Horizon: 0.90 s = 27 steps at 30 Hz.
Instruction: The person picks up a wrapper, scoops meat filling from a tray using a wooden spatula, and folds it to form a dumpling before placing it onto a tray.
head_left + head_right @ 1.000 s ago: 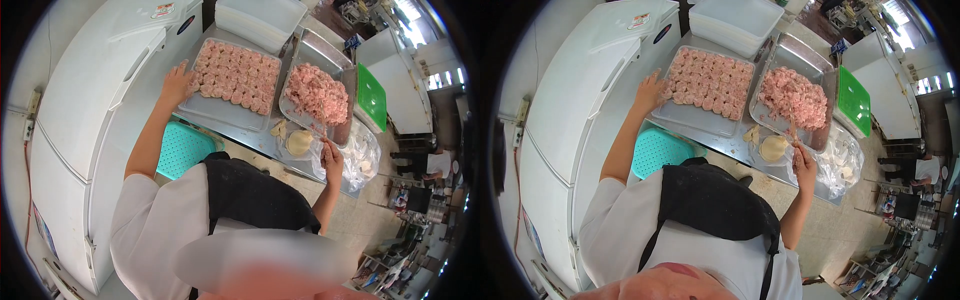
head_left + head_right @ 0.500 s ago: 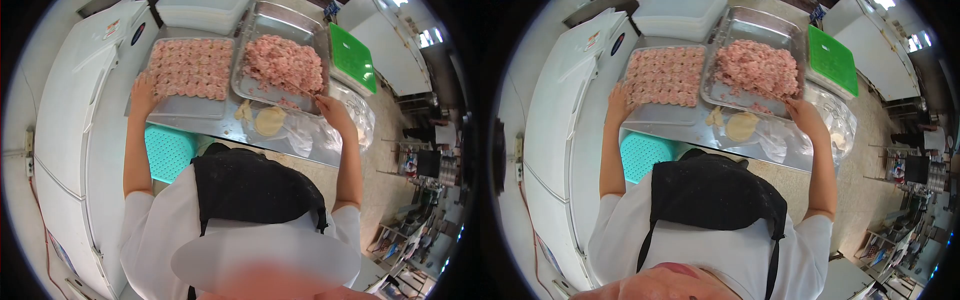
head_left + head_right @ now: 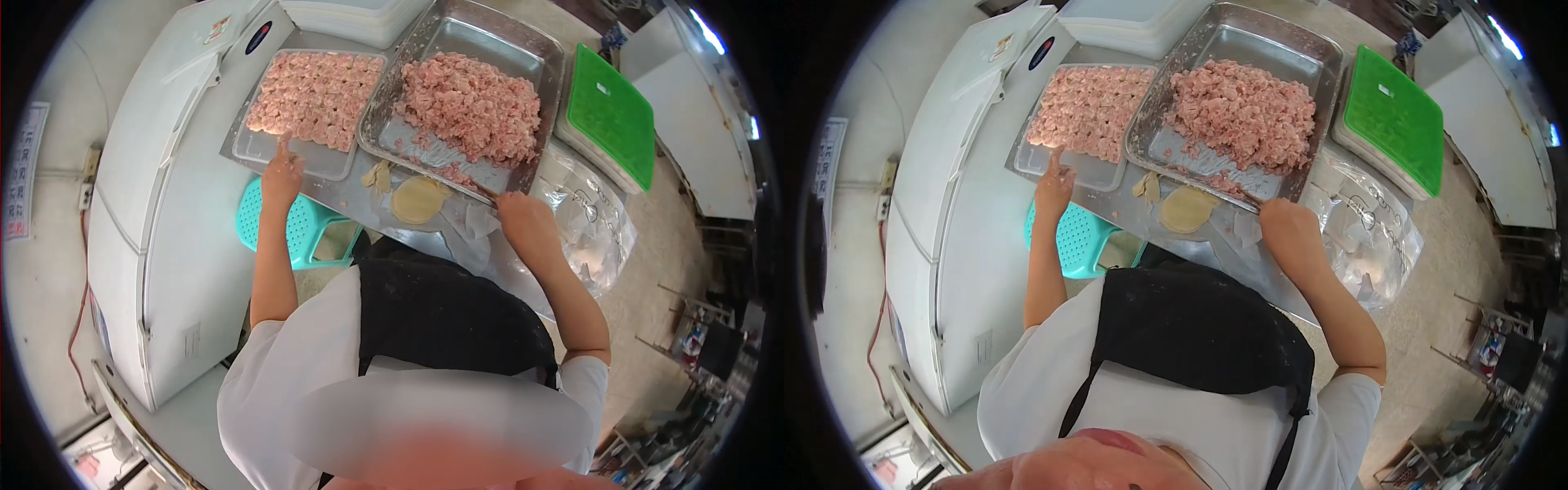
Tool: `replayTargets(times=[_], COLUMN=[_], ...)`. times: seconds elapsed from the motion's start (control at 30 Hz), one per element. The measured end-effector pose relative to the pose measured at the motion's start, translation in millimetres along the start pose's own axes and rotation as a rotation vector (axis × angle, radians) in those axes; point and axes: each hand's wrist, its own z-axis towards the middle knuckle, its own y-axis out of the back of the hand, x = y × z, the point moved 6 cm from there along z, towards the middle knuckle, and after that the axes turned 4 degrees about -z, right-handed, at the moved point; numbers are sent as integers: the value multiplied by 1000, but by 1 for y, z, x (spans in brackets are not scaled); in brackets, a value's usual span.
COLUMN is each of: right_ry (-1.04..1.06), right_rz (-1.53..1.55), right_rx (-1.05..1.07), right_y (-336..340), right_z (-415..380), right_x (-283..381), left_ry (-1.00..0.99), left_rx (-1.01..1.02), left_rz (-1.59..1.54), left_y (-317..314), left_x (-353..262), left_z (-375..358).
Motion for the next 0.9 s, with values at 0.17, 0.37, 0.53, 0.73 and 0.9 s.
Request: replayTargets(times=[0.17,0.37,0.53,0.73,0.9], right_ry=[76,-51,-183,-251,-314], right_rz=[17,134,189,148,144], right_rx=[98,9,48,69,83], right_y=[30,-4,-13,-16,-18], right_z=[7,21,24,28,33], right_x=[-60,-91,-91,-83,-77], left_ry=[50,0,60,-80,-139], left_rx=[-9,-112,-199,-126,-90], left_rz=[16,264,461,474,487], left_y=[-11,3,15,13,17], left_x=[-18,28,70,91,106], left_z=[-5,25,56,99,111])
